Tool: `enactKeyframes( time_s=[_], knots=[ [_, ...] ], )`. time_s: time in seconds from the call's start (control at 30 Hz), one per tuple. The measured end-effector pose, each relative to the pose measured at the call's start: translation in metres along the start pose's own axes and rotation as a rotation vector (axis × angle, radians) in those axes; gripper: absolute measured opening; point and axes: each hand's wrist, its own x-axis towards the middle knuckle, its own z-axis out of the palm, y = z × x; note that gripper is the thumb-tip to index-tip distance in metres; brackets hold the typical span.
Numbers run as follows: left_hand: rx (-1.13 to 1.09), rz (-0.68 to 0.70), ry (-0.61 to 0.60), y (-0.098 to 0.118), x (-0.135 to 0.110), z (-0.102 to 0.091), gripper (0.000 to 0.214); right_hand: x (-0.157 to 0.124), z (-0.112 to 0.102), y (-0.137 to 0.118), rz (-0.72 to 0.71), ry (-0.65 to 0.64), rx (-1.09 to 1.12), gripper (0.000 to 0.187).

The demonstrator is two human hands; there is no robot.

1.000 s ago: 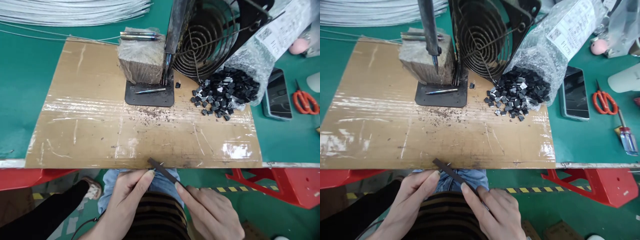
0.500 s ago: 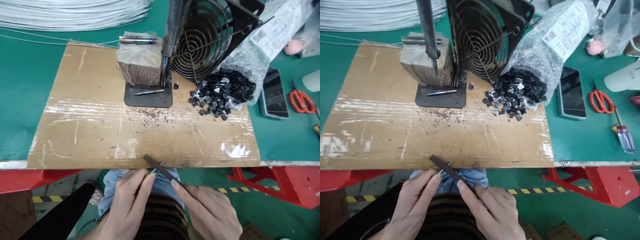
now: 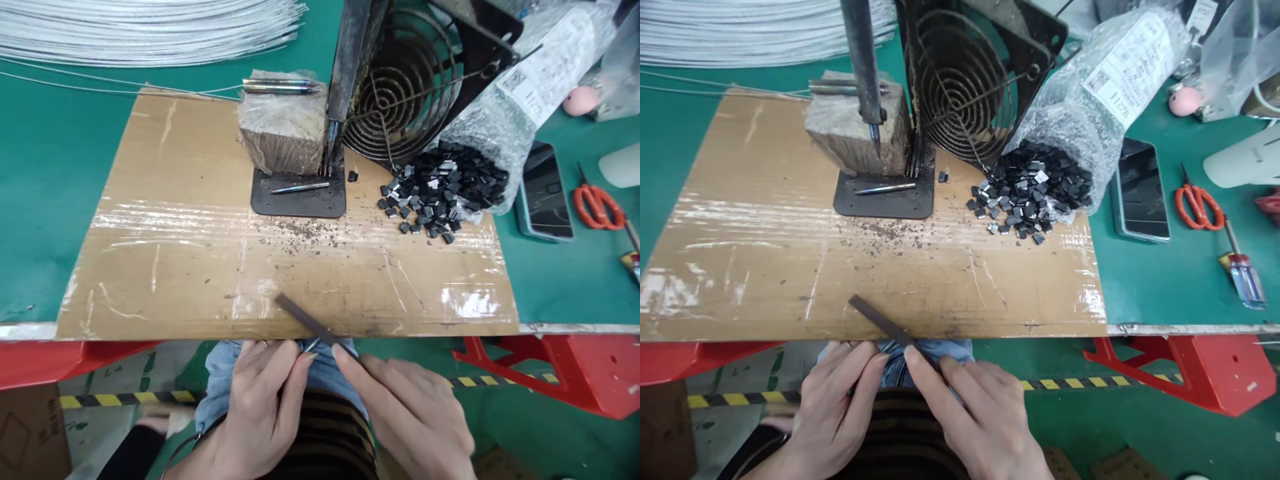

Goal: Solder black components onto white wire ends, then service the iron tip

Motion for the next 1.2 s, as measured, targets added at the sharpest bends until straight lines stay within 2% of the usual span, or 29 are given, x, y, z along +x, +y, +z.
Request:
enactKeyframes(
  time_s=[0.1,0.17,0.3,0.53,0.7,0.93,1.13,1.2],
  knots=[
    [-0.021,-0.01,-0.008,0.0,-0.002,0.002,0.032,-0.014,-0.01,-0.001,-0.002,-0.072,0.0,0.037],
    [-0.056,-0.031,-0.009,0.0,-0.001,0.003,0.033,-0.014,-0.007,-0.001,0.017,-0.049,0.023,0.035],
    [-0.107,-0.061,-0.006,0.002,0.001,0.002,0.035,0.0,0.01,0.0,0.04,0.083,0.034,0.035],
    [-0.126,-0.106,-0.031,0.003,0.001,0.0,0.036,-0.016,-0.006,-0.003,0.078,-0.004,0.076,0.036],
    [-0.109,-0.089,-0.017,0.003,0.001,-0.002,0.036,-0.001,0.008,-0.002,0.062,0.091,0.131,0.035],
    [-0.12,-0.073,-0.028,0.002,0.0,-0.001,0.035,-0.019,-0.005,-0.006,0.104,-0.01,0.116,0.031],
    [-0.058,-0.054,-0.002,0.001,-0.001,-0.001,0.036,0.001,0.01,-0.003,0.069,0.107,0.126,0.035],
    [-0.061,-0.059,-0.002,0.002,0.0,-0.002,0.037,-0.003,0.007,-0.003,0.073,0.077,0.145,0.035]
  ],
)
